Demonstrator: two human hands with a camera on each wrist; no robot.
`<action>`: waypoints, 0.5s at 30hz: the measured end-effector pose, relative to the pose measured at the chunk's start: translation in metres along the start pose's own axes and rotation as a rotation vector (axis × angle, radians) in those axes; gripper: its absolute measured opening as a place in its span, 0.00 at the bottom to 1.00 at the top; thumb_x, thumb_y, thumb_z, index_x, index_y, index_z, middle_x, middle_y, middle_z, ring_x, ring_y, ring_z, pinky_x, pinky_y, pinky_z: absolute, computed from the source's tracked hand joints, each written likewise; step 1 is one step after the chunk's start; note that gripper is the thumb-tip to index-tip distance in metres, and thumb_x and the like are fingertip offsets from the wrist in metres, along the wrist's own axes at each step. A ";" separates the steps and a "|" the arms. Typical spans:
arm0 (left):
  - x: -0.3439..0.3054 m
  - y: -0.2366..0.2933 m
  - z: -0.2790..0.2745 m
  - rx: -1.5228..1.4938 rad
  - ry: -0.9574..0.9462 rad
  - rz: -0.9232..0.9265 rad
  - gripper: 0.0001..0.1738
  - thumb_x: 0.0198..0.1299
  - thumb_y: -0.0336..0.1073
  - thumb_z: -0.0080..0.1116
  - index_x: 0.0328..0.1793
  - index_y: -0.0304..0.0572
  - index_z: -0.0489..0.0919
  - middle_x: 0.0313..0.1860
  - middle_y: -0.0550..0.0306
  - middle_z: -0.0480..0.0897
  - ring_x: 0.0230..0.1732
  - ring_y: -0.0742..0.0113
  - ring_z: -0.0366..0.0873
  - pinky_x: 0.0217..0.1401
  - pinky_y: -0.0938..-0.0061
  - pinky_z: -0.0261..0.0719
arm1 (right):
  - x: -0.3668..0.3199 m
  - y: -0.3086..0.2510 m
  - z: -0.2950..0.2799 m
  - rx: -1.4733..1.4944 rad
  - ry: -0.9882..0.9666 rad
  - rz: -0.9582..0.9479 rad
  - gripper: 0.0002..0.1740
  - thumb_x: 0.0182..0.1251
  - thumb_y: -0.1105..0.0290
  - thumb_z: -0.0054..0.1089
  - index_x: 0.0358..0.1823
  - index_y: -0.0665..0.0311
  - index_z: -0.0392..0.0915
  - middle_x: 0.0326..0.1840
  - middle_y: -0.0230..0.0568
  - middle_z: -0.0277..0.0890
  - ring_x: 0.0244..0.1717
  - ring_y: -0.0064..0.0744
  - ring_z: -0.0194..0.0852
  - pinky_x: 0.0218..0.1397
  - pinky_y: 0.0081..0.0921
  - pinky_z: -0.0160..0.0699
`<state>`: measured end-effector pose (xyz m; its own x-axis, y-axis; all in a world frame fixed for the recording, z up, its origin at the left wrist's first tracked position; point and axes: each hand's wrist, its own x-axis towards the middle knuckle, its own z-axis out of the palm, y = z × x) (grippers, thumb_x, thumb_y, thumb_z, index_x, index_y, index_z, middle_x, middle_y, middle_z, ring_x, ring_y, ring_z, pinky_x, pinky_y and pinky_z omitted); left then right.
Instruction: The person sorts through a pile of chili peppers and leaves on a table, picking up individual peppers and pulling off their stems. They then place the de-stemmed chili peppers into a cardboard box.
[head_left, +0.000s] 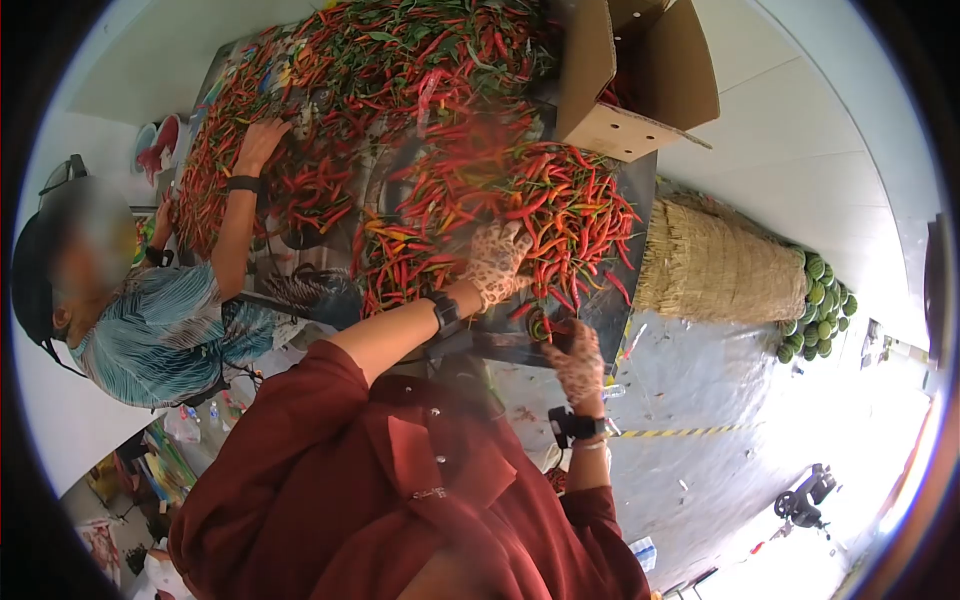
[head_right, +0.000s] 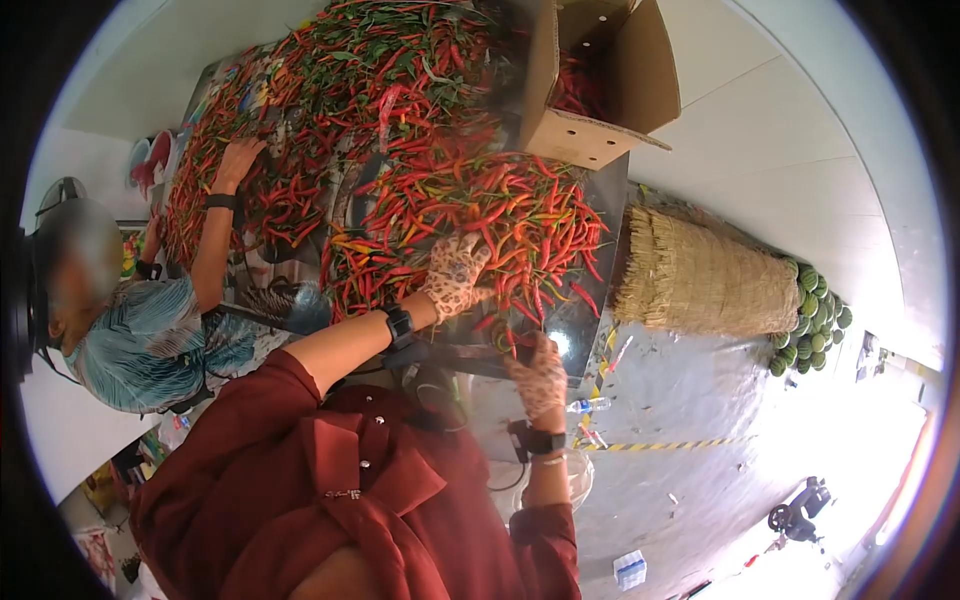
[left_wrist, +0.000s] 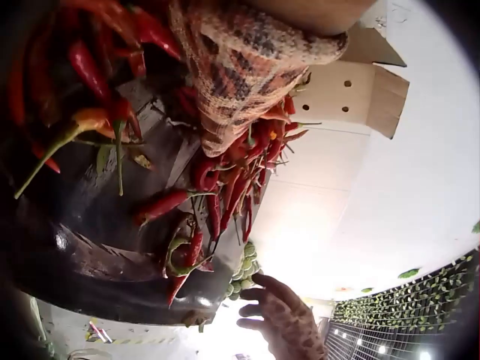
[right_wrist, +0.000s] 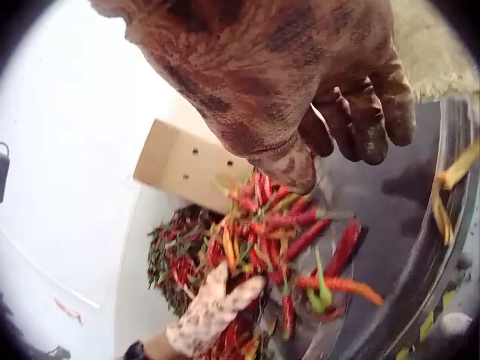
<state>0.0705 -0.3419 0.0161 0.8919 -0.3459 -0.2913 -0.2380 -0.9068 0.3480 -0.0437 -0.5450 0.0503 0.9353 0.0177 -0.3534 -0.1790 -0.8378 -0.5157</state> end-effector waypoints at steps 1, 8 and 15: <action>0.000 0.000 -0.001 0.001 -0.003 -0.001 0.38 0.58 0.56 0.58 0.69 0.44 0.66 0.73 0.43 0.56 0.72 0.43 0.52 0.71 0.49 0.52 | 0.005 -0.009 0.010 0.002 -0.002 0.001 0.33 0.54 0.62 0.68 0.61 0.64 0.68 0.58 0.51 0.70 0.53 0.49 0.75 0.55 0.37 0.75; -0.007 -0.024 -0.006 0.026 0.008 0.075 0.28 0.58 0.46 0.60 0.64 0.48 0.73 0.69 0.48 0.64 0.69 0.46 0.59 0.68 0.52 0.58 | 0.039 -0.017 0.032 -0.015 0.039 0.062 0.29 0.54 0.65 0.64 0.58 0.62 0.68 0.62 0.53 0.64 0.56 0.55 0.70 0.56 0.42 0.73; -0.039 -0.063 -0.019 0.021 -0.062 0.124 0.20 0.55 0.35 0.59 0.56 0.43 0.79 0.66 0.49 0.69 0.67 0.49 0.64 0.67 0.59 0.63 | 0.059 -0.015 0.034 0.011 0.106 0.011 0.27 0.55 0.66 0.63 0.58 0.59 0.69 0.60 0.52 0.66 0.55 0.55 0.71 0.55 0.43 0.73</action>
<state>0.0579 -0.2666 0.0225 0.8298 -0.4696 -0.3016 -0.3539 -0.8606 0.3662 0.0041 -0.5125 0.0106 0.9603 -0.0500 -0.2745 -0.1922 -0.8316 -0.5210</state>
